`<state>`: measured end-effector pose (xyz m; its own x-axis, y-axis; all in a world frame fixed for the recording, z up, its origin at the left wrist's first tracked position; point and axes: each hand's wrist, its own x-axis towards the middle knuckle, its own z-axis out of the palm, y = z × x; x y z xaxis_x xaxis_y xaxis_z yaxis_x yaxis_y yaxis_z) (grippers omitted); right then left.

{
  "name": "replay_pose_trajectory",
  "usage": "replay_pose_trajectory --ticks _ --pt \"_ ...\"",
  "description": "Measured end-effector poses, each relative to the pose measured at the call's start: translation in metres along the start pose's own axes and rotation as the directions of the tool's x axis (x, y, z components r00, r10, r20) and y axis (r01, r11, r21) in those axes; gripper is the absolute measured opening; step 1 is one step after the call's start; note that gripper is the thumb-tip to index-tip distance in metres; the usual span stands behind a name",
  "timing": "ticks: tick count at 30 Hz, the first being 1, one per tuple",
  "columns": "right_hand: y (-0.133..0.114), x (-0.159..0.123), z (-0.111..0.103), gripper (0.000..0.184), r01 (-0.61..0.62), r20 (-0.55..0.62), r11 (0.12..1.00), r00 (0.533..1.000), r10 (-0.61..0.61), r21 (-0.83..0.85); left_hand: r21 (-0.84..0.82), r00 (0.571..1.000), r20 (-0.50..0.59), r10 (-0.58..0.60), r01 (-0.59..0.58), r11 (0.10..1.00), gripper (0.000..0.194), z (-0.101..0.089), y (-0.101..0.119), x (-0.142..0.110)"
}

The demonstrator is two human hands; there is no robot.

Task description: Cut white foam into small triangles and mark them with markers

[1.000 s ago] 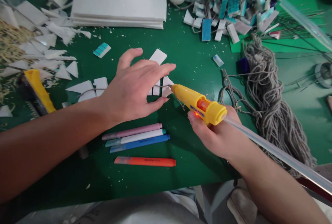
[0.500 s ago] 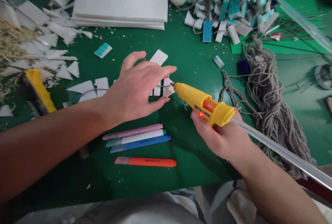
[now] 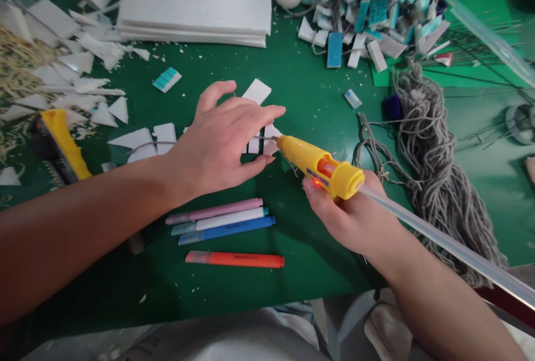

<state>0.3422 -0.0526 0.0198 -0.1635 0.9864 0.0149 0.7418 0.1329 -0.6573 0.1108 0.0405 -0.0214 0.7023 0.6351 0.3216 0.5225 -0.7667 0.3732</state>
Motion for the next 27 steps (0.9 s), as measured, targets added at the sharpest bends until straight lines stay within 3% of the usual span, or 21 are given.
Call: replay_pose_trajectory --ticks 3,9,15,18,19,21,23,27 --pt "0.0010 -0.0016 0.0006 0.038 0.009 0.001 0.999 1.000 -0.009 0.032 -0.001 1.000 0.009 -0.003 0.003 1.000 0.049 -0.0006 0.0001 0.0006" --pt "-0.0014 -0.0017 0.0030 0.023 0.034 -0.051 0.992 0.998 -0.027 0.124 0.006 1.000 0.019 -0.003 0.003 1.000 0.050 -0.0019 0.0002 0.0011" --pt "-0.0009 -0.0007 0.0017 0.035 0.017 -0.021 1.000 1.000 -0.017 0.022 -0.001 1.000 -0.010 0.004 -0.004 1.000 0.049 0.0006 -0.0004 0.0003" --pt "0.0013 -0.0045 0.0035 0.029 -0.005 -0.029 0.990 1.000 0.009 0.144 0.007 1.000 -0.024 0.016 -0.016 1.000 0.048 0.0020 -0.0012 -0.0007" --pt "0.0017 -0.0059 0.0043 0.026 -0.018 -0.087 0.979 0.996 0.036 0.204 0.011 0.999 -0.028 0.017 -0.017 1.000 0.048 0.0023 -0.0015 -0.0010" --pt "0.0013 -0.0076 0.0054 0.031 -0.074 -0.146 0.951 0.982 0.123 0.301 0.018 0.999 -0.030 0.018 -0.017 1.000 0.049 0.0029 -0.0022 -0.0015" --pt "-0.0008 -0.0070 0.0057 0.037 -0.090 -0.113 0.934 0.984 0.137 0.345 0.019 0.999 -0.025 0.024 -0.023 1.000 0.051 0.0035 -0.0032 -0.0017" --pt "-0.0068 -0.0025 0.0055 0.044 -0.093 -0.165 0.923 0.972 0.165 0.374 0.013 1.000 -0.016 0.026 -0.026 1.000 0.053 0.0028 -0.0050 -0.0007"
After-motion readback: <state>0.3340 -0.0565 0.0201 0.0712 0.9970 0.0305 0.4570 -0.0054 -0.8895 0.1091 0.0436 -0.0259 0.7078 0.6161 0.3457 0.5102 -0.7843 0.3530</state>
